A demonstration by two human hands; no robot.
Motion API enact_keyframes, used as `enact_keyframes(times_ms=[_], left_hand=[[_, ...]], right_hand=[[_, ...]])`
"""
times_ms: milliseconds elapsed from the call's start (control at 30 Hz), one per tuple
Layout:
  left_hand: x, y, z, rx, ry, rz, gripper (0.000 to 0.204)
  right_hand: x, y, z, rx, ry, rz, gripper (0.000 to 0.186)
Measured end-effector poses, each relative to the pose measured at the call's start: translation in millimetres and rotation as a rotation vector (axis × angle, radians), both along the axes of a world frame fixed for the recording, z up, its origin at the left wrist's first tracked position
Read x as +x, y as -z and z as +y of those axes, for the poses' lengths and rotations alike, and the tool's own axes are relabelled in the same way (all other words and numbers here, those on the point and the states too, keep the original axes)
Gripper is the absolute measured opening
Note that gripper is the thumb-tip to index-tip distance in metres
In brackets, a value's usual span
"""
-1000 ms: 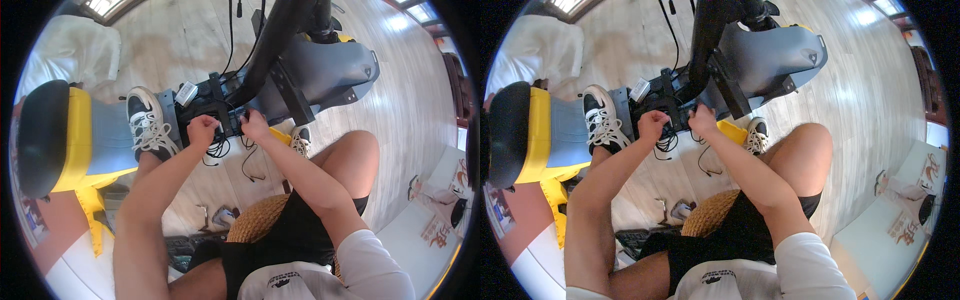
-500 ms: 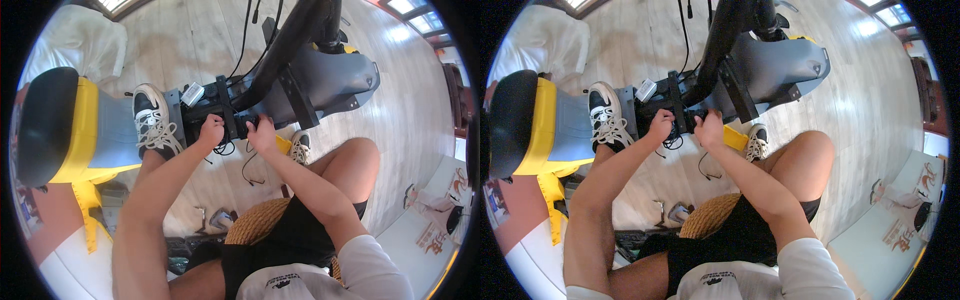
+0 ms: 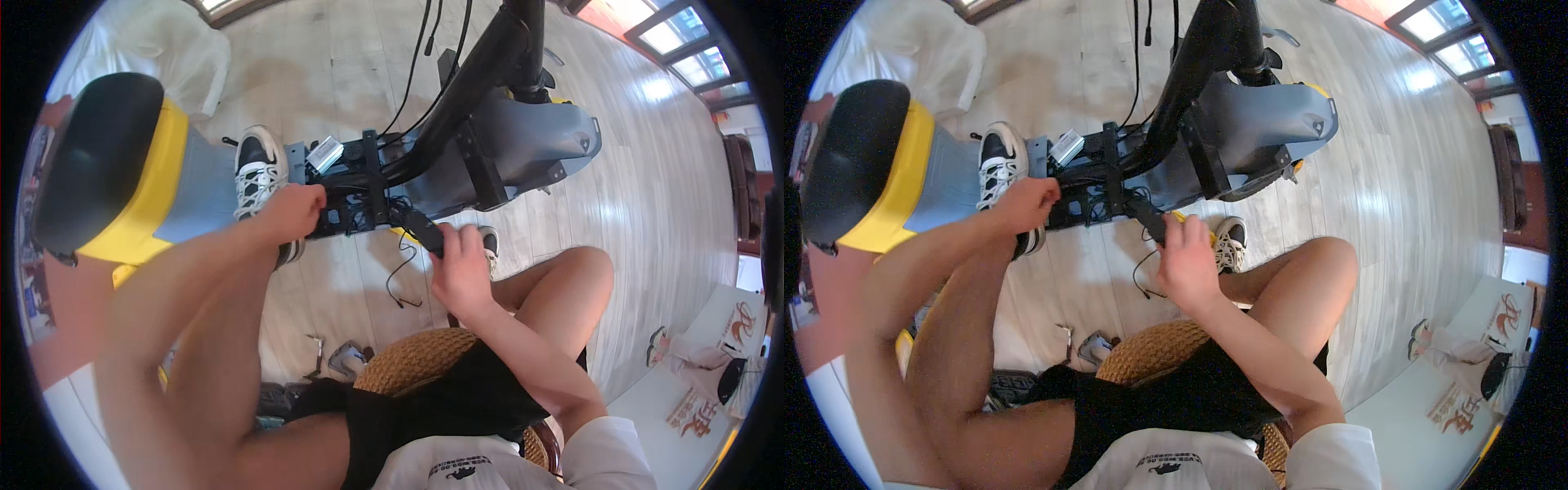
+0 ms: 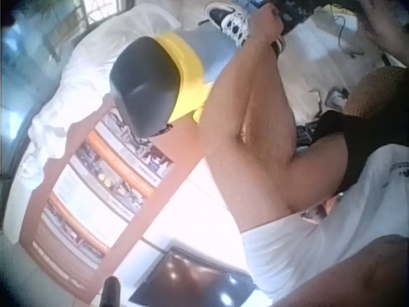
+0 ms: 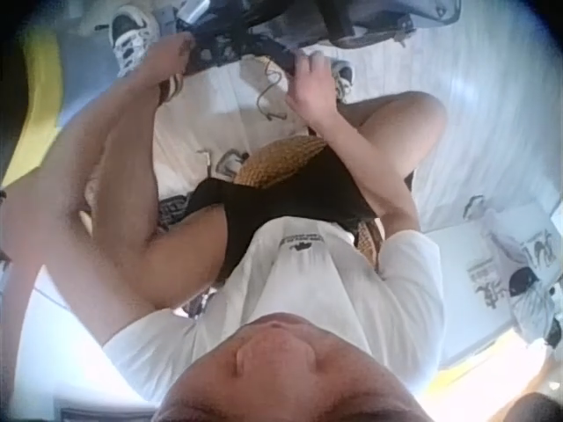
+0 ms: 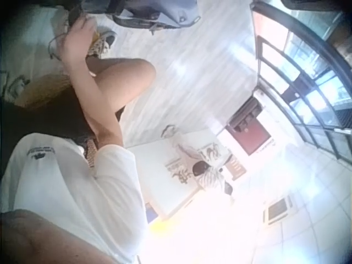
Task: Connecting wiring and electronic components on an electric scooter.
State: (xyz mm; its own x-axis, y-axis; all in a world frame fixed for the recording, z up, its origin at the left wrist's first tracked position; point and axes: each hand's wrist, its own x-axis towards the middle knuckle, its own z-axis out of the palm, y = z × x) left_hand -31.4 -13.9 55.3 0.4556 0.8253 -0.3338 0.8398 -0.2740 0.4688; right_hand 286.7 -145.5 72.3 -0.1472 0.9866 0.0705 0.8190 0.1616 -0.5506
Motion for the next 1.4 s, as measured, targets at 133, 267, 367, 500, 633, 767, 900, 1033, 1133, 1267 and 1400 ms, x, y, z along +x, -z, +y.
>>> enact_keyframes(times_ms=[133, 267, 367, 500, 633, 767, 900, 1033, 1133, 1267, 1400], left_hand=[[-28.1, -73.7, -14.5, -0.006, 0.125, 0.087, 0.012], [-20.5, -108.7, -36.2, 0.027, 0.098, 0.031, 0.012], [2.1, -94.1, -58.0, 0.047, 0.091, 0.003, 0.015], [21.4, -57.3, -70.0, -0.098, 0.196, -0.039, 0.019], [19.2, -40.7, -68.4, -0.133, 0.266, 0.032, 0.027], [21.5, -37.8, -59.8, -0.143, 0.184, 0.062, 0.031], [23.4, -34.1, -47.5, -0.096, 0.223, 0.069, 0.038], [34.6, -32.2, -42.6, -0.067, 0.226, -0.002, 0.057], [61.6, -39.3, -52.2, 0.025, 0.38, -0.173, 0.089], [118.3, -51.3, -92.3, -0.246, 0.636, -0.302, 0.091], [136.9, -53.9, -130.9, -0.501, 0.783, -0.129, 0.087]], right_hand=[[20.3, -17.3, -4.5, -0.217, 0.103, -0.109, 0.045], [41.6, -60.0, -34.4, -0.297, 0.047, -0.092, 0.042], [59.6, -104.2, -59.4, -0.261, 0.114, -0.093, 0.039], [83.9, -170.4, -93.2, -0.262, 0.092, -0.049, 0.038], [112.8, -240.3, -123.0, -0.221, 0.264, 0.13, 0.047], [139.7, -284.4, -120.7, -0.021, 0.27, 0.279, 0.047], [152.1, -308.8, -97.8, -0.002, 0.192, 0.416, 0.049], [144.3, -322.3, -83.7, 0.034, 0.19, 0.365, 0.055], [134.1, -329.7, -81.8, 0.056, 0.144, 0.267, 0.068], [113.5, -324.8, -89.2, -0.256, -0.127, 0.216, 0.057], [103.4, -293.1, -79.8, -0.538, -0.258, 0.22, 0.048]])
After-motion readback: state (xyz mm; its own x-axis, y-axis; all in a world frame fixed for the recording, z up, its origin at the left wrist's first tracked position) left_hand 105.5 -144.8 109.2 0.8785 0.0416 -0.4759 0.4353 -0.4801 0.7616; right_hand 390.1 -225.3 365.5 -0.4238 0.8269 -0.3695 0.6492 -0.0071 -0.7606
